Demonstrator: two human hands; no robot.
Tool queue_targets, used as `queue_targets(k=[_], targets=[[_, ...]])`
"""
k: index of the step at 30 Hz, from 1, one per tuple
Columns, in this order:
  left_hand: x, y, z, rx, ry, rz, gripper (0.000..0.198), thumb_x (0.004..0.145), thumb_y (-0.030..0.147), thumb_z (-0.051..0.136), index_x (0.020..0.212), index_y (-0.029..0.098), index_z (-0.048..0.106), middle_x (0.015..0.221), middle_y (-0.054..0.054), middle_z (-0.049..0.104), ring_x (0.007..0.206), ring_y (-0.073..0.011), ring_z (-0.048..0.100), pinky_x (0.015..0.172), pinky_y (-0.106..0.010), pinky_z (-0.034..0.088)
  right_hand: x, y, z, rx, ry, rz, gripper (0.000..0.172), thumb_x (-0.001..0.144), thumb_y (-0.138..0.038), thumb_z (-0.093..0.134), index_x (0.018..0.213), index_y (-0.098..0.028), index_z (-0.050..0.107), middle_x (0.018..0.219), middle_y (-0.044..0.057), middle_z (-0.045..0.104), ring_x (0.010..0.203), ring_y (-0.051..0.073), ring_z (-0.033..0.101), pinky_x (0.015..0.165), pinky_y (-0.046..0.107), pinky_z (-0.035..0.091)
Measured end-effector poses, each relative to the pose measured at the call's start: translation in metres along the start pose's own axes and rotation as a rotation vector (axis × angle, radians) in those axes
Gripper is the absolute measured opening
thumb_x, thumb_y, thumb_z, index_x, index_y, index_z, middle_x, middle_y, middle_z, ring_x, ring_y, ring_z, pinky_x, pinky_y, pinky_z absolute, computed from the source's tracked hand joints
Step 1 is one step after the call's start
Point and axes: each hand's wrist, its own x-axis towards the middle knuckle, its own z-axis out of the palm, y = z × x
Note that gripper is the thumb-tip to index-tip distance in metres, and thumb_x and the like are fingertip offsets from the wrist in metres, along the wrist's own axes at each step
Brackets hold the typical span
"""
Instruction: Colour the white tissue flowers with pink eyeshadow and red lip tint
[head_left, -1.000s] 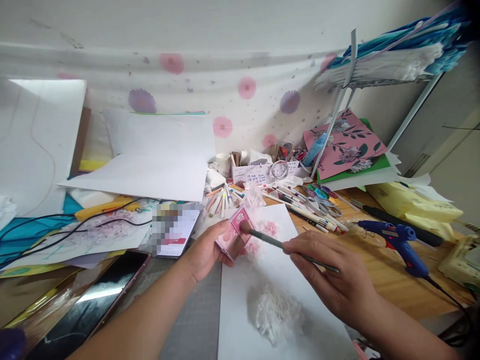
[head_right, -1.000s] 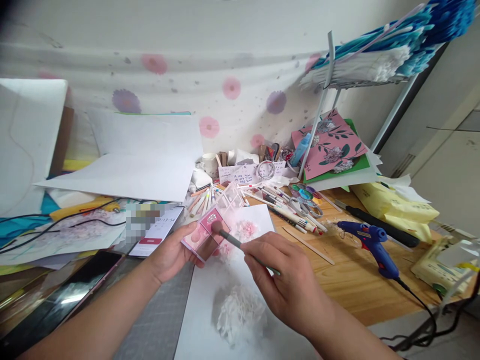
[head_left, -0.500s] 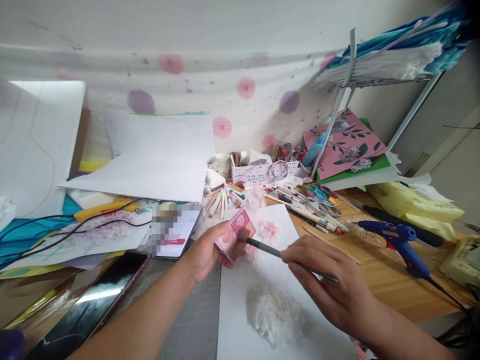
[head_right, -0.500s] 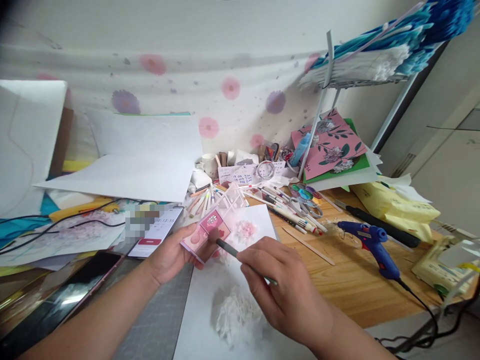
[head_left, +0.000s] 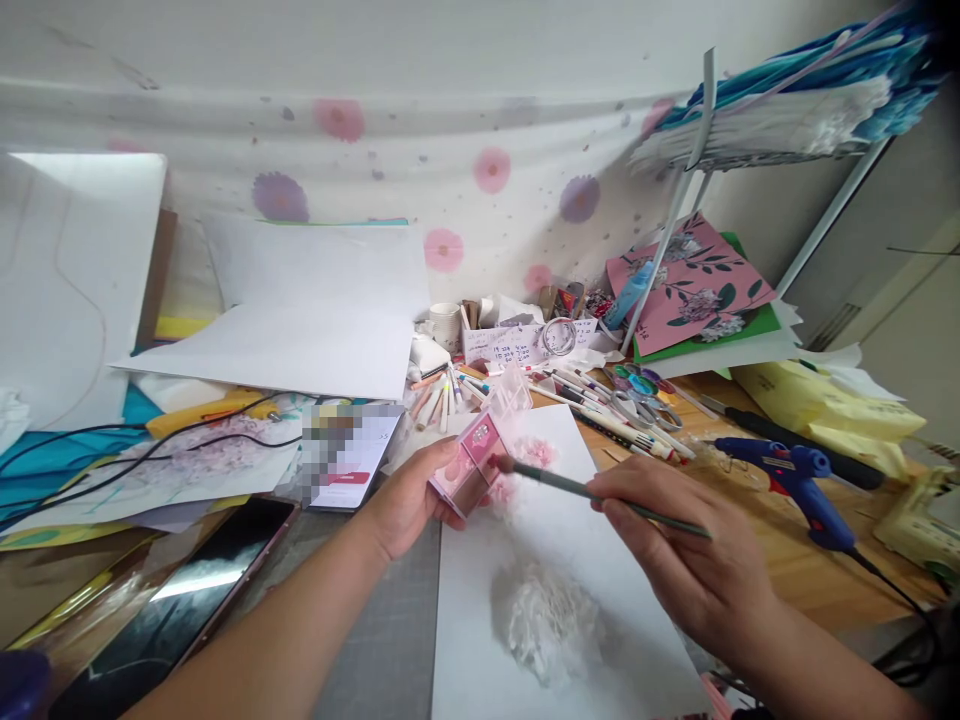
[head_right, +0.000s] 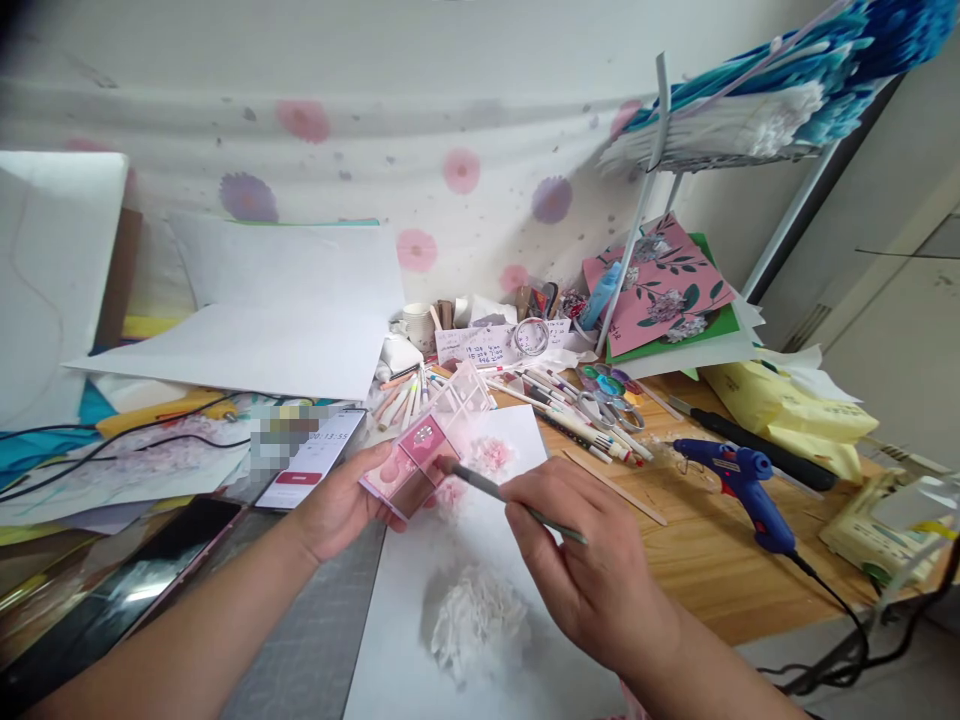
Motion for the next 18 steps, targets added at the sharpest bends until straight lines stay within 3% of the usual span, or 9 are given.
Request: queue_targets(k=[3,5,9,11,18], targets=[[-0.001,0.001,-0.001,0.019,-0.021,0.015,0.047,0.085,0.049,0.054,0.117,0.018,0.068,0.105,-0.014,0.074,0.076,-0.0231,0.069,0.043,-0.021,0.045,0.0,0.001,0.001,-0.002,-0.023,0.008,0.014,0.091,-0.013,0.051,0.094,-0.022,0.062,0.078,0.002,0.068,0.071,0.016,0.066,0.065,0.026,0.05],[0.0,0.002,-0.002,0.024,-0.002,0.036,0.047,0.084,0.051,0.055,0.114,0.017,0.068,0.101,-0.013,0.074,0.076,-0.0237,0.069,0.044,-0.022,0.045,0.001,0.005,0.0,-0.026,-0.063,0.064,0.014,0.091,-0.016,0.052,0.086,-0.022,0.063,0.071,0.0,0.067,0.064,0.014,0.065,0.059,0.024,0.049],[0.007,-0.005,-0.001,-0.02,0.29,0.148,0.048,0.079,0.053,0.06,0.116,0.022,0.063,0.097,-0.008,0.072,0.076,-0.0223,0.066,0.048,-0.025,0.049,0.007,0.018,-0.008,-0.1,-0.006,0.229,0.02,0.091,-0.027,0.052,0.077,-0.021,0.065,0.063,-0.001,0.069,0.054,0.014,0.065,0.051,0.023,0.047],[0.012,-0.012,0.001,-0.062,0.418,0.157,0.049,0.077,0.055,0.06,0.116,0.025,0.062,0.096,-0.007,0.071,0.076,-0.0223,0.065,0.049,-0.026,0.049,0.014,0.022,-0.007,-0.122,-0.038,0.27,0.025,0.092,-0.031,0.05,0.074,-0.021,0.064,0.06,-0.001,0.068,0.052,0.014,0.065,0.049,0.023,0.046],[0.019,-0.024,0.001,-0.105,0.417,0.142,0.042,0.079,0.058,0.059,0.107,0.027,0.064,0.094,-0.005,0.071,0.079,-0.0219,0.064,0.051,-0.024,0.048,0.061,0.012,0.032,-0.139,-0.307,0.14,0.028,0.09,-0.024,0.044,0.063,-0.021,0.051,0.065,0.001,0.064,0.055,0.013,0.057,0.057,0.025,0.04]])
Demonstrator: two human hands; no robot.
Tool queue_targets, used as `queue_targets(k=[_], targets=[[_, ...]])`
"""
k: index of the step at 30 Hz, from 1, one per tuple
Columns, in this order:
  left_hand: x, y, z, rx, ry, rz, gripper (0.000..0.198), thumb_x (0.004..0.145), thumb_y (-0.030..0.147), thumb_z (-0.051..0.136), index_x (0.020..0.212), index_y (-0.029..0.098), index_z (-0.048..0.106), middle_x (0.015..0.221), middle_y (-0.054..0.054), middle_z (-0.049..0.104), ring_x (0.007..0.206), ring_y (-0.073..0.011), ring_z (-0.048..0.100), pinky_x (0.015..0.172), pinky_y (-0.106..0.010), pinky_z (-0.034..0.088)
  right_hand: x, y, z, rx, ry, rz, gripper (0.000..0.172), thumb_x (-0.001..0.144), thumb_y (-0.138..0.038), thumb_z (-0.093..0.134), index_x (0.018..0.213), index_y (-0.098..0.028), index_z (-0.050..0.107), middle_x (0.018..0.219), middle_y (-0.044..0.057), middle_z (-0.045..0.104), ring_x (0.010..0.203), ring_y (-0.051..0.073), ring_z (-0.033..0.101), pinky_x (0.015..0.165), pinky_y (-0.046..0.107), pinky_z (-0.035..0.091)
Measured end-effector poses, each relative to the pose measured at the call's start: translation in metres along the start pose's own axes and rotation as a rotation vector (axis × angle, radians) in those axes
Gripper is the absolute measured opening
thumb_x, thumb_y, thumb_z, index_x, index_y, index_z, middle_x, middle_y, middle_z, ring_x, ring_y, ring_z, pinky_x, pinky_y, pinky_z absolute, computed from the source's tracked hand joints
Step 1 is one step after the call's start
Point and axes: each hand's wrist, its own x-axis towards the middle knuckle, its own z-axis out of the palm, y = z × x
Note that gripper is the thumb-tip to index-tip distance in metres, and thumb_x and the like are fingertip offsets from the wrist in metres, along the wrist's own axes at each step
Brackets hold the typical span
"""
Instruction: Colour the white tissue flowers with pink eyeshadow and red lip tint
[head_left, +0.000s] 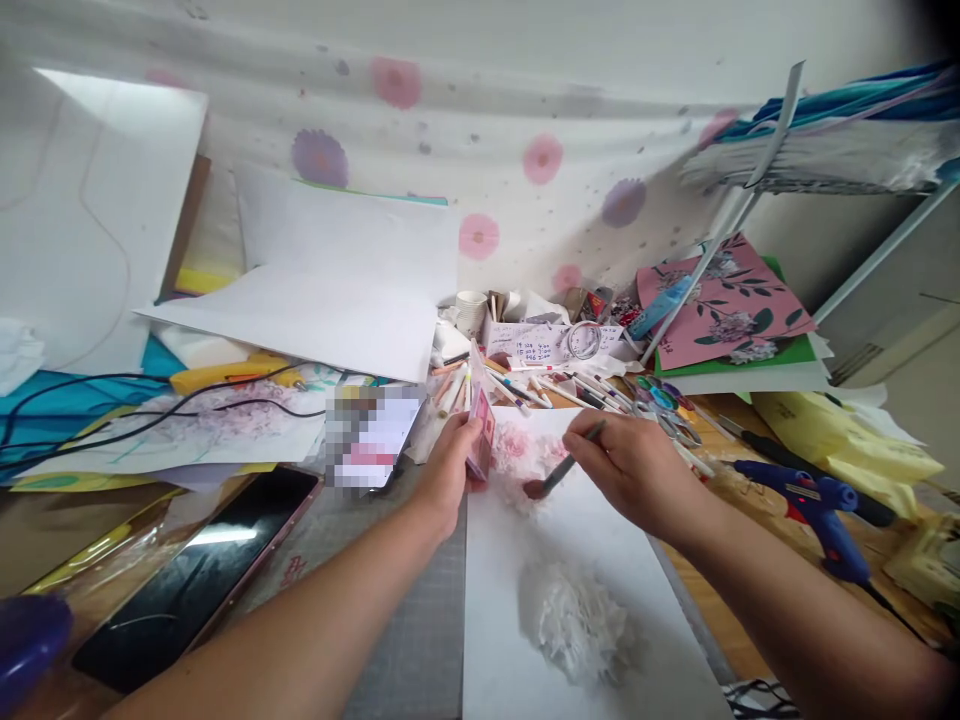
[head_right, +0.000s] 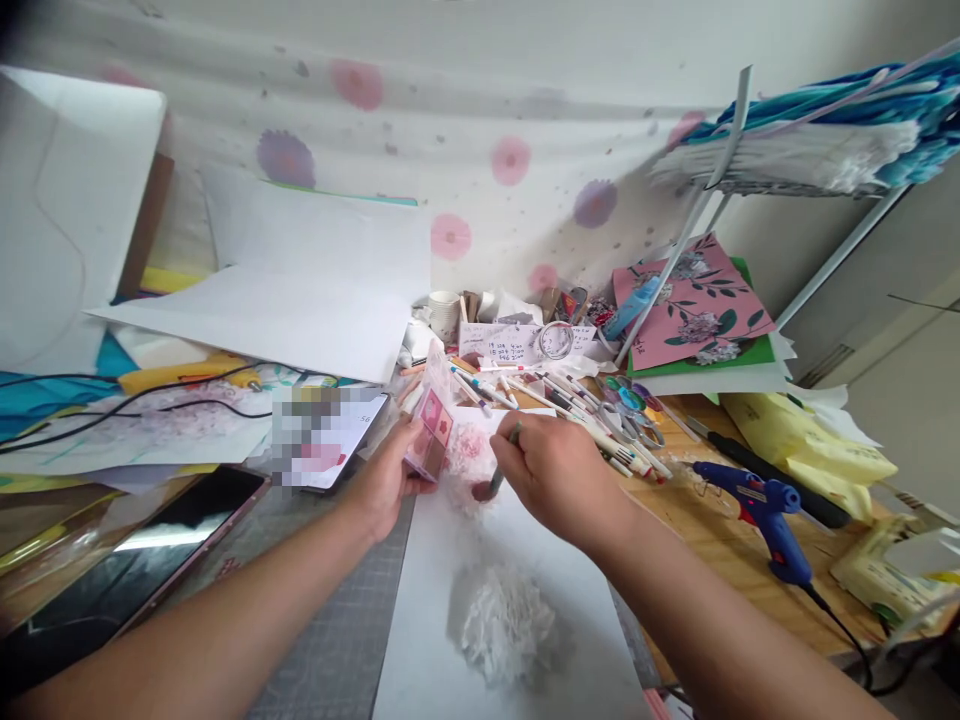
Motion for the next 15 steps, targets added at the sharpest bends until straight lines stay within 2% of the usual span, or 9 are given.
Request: queue_targets(k=[3,6,10,12,15], targets=[[0.001,0.001,-0.001,-0.014,0.014,-0.019,0.044,0.079,0.06,0.058,0.108,0.027,0.063,0.092,-0.005,0.069,0.08,-0.0226,0.064,0.051,-0.025,0.049,0.017,-0.007,0.006,0.034,-0.088,-0.014,0.03,0.09,-0.024,0.043,0.06,-0.021,0.045,0.063,-0.001,0.06,0.052,0.011,0.052,0.056,0.023,0.039],[0.002,0.002,-0.001,-0.029,0.025,-0.034,0.046,0.077,0.062,0.058,0.106,0.027,0.063,0.088,-0.004,0.068,0.079,-0.0225,0.065,0.051,-0.025,0.049,0.025,-0.011,0.008,0.037,-0.079,0.009,0.027,0.09,-0.025,0.041,0.064,-0.022,0.044,0.067,0.001,0.059,0.057,0.013,0.052,0.06,0.025,0.038],[0.002,0.003,0.0,-0.044,0.024,-0.046,0.045,0.076,0.062,0.06,0.107,0.028,0.062,0.084,-0.002,0.068,0.071,-0.0202,0.064,0.05,-0.025,0.047,0.028,-0.015,0.011,0.03,-0.107,0.023,0.026,0.087,-0.024,0.041,0.061,-0.022,0.041,0.062,0.0,0.055,0.054,0.013,0.048,0.058,0.026,0.035],[0.002,0.003,0.0,-0.049,0.026,-0.049,0.044,0.076,0.06,0.06,0.105,0.027,0.063,0.078,-0.001,0.066,0.067,-0.0193,0.063,0.049,-0.025,0.046,0.029,-0.017,0.014,0.05,-0.133,0.021,0.027,0.088,-0.025,0.041,0.062,-0.022,0.042,0.065,0.001,0.058,0.055,0.013,0.05,0.058,0.025,0.036],[0.002,0.003,-0.001,-0.055,0.022,-0.052,0.046,0.076,0.062,0.06,0.104,0.026,0.063,0.075,-0.001,0.066,0.067,-0.0194,0.062,0.051,-0.026,0.047,0.032,-0.019,0.016,0.031,-0.105,0.044,0.025,0.089,-0.026,0.039,0.064,-0.022,0.042,0.069,0.003,0.06,0.061,0.015,0.051,0.063,0.028,0.036]])
